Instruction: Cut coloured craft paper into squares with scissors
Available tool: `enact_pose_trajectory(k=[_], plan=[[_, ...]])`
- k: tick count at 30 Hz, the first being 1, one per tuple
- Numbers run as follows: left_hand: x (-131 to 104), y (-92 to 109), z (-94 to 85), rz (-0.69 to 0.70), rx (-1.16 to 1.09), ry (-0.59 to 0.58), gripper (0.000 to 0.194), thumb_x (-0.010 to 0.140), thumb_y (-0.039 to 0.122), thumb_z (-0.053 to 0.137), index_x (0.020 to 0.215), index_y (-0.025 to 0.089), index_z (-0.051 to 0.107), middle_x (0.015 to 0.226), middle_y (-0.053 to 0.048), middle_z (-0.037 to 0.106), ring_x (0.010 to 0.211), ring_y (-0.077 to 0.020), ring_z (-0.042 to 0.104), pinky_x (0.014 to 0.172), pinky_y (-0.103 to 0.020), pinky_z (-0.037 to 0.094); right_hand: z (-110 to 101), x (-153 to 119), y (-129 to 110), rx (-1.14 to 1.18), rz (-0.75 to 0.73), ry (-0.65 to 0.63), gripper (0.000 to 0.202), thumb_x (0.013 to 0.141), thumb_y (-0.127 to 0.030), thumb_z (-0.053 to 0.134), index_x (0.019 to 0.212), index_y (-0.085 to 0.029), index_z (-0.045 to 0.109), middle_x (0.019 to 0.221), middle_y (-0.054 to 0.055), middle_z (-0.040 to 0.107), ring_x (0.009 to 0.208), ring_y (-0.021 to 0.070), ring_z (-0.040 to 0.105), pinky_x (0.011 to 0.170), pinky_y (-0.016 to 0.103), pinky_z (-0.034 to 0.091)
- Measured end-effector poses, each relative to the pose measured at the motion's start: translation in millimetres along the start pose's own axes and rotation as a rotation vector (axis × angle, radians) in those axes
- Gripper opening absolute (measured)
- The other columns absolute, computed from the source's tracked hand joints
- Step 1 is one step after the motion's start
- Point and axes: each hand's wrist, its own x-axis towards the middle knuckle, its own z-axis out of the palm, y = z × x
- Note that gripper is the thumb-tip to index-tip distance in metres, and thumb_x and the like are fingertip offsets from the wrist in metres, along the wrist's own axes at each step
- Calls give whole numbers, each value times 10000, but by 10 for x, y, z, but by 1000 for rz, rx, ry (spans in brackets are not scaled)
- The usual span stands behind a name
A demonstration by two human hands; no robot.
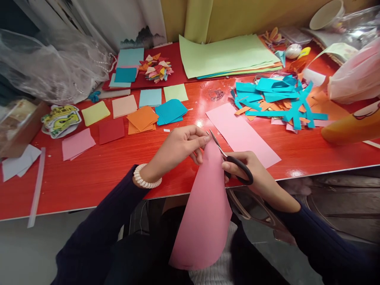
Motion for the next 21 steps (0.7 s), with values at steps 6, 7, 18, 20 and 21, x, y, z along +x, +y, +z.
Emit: enact_pose_trajectory(k=[6, 7, 18, 20, 21], plan=[[5, 6, 4, 5, -5, -4, 108, 859, 217, 588, 815, 119, 578, 550, 22, 586, 457, -102, 612, 439, -183, 488, 13, 9, 12, 17, -18, 8, 410, 745, -524, 675, 610, -177, 504, 562, -25, 454, 520, 90, 415, 469, 214, 331], [5, 6, 5, 5, -8, -5, 106, 858, 213, 588, 815, 118, 578, 551, 23, 586, 458, -104, 614, 439, -183, 489, 16, 9, 14, 24, -24, 5, 401, 746, -517, 678, 614, -176, 512, 565, -25, 460, 524, 91, 422, 475, 214, 335], [2, -10, -3, 6, -23, -15, 133, 859, 239, 601, 826, 111, 581, 567, 9, 606, 470, -108, 624, 455, -184, 503, 39, -1, 15, 44, -41, 19, 374, 765, -463, 686, 607, -175, 506, 565, -35, 455, 533, 82, 396, 491, 218, 301], [1, -15, -8, 6, -26, -15, 137, 860, 244, 601, 830, 111, 579, 565, 7, 610, 470, -108, 624, 459, -183, 503, 47, 0, 25, 55, -51, 16, 359, 775, -441, 684, 612, -176, 505, 568, -38, 448, 536, 81, 392, 494, 220, 291], [0, -17, -9, 5, -26, -16, 138, 861, 245, 599, 832, 112, 578, 564, 6, 613, 470, -109, 625, 461, -183, 504, 51, 2, 32, 59, -57, 16, 360, 777, -436, 684, 610, -176, 498, 567, -40, 440, 533, 80, 388, 493, 221, 287]])
